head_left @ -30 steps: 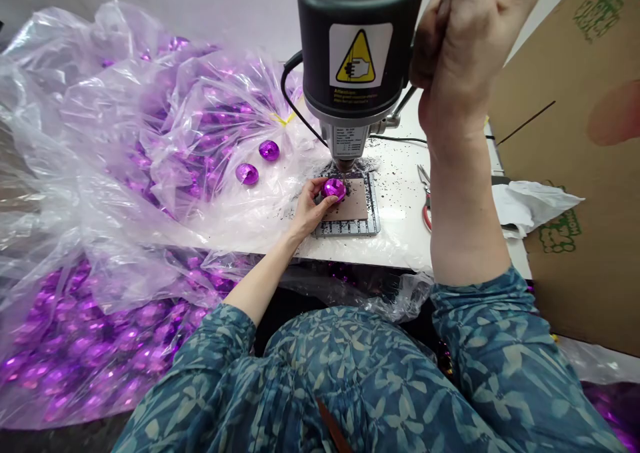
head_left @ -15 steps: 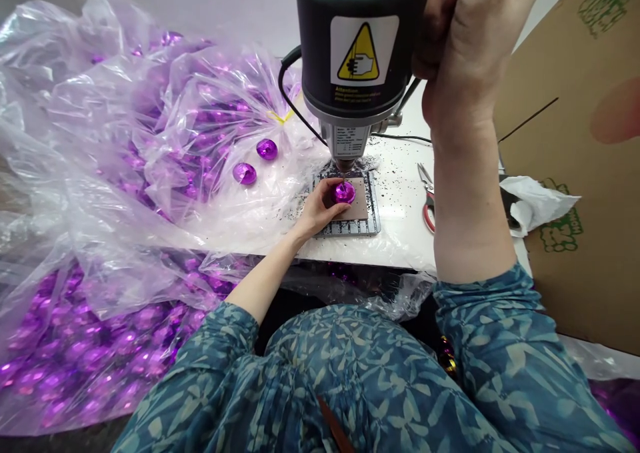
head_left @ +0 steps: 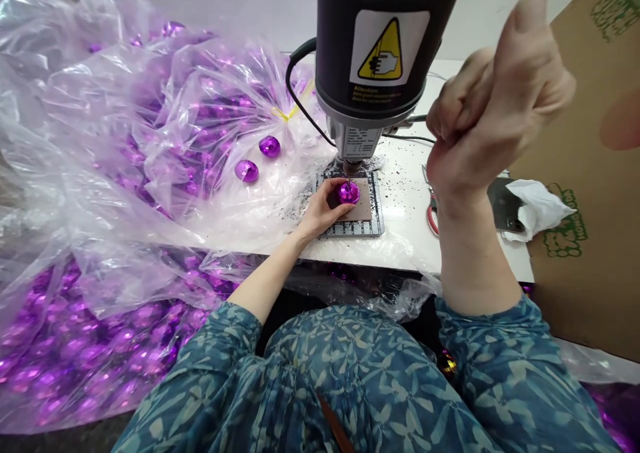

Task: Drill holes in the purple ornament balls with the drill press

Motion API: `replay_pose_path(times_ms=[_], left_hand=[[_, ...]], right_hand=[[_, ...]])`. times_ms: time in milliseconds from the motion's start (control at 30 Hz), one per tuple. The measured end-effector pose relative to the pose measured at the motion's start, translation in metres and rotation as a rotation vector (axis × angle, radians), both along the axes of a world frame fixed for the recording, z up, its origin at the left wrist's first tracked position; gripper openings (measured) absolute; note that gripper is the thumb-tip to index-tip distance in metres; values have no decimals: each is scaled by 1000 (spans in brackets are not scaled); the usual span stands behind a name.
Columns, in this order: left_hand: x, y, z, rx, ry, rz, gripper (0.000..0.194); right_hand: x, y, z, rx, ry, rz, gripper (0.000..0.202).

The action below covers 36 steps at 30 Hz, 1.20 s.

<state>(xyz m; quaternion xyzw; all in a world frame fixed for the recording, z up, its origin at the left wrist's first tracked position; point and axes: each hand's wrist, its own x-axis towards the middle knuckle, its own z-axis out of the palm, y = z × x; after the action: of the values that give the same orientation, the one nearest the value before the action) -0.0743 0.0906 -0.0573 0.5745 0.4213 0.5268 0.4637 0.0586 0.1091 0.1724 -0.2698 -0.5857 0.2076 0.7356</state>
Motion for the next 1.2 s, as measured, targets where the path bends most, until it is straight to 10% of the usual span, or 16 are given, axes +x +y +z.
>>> replay_pose_path(times_ms=[633, 867, 1200], left_hand=[[-2, 1, -8, 38, 34, -23, 60], [-1, 3, -13, 64, 21, -24, 59], [-1, 5, -15, 79, 27, -22, 61]], right_hand=[[15, 0, -59, 231, -102, -244, 78], [21, 17, -73, 581, -17, -60, 61], [22, 15, -73, 655, -90, -11, 53]])
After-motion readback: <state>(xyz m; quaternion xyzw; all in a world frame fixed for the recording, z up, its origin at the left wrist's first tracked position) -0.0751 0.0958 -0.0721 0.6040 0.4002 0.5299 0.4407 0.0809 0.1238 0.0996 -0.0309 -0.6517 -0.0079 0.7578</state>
